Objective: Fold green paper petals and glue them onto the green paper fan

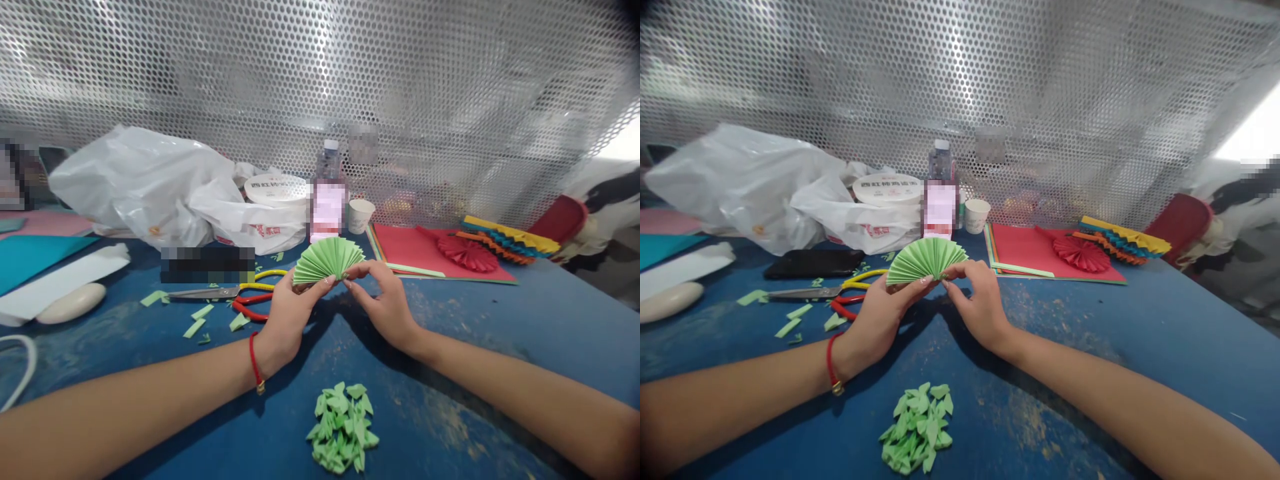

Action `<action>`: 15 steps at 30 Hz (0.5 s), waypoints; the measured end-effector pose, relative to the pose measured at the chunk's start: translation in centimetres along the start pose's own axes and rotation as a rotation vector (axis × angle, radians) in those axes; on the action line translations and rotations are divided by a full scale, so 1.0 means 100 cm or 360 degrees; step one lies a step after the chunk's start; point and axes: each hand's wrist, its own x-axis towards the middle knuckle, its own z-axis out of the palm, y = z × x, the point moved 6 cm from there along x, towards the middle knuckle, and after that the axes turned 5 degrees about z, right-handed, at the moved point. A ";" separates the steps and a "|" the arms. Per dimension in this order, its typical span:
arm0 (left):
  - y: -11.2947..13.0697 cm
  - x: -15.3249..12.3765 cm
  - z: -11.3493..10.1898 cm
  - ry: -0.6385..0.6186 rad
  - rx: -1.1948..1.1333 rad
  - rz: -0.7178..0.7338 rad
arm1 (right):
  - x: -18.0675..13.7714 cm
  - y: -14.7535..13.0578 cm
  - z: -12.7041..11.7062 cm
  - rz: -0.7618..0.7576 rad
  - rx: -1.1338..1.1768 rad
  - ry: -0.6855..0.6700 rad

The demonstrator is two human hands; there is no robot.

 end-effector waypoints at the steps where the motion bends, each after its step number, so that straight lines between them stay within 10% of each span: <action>1: 0.000 0.000 0.000 -0.0002 0.0003 0.0000 | 0.000 0.000 0.000 0.0003 -0.0005 0.0006; 15: 0.004 0.000 0.001 -0.0022 0.0049 0.0067 | 0.001 0.001 -0.002 -0.0006 -0.0015 0.0032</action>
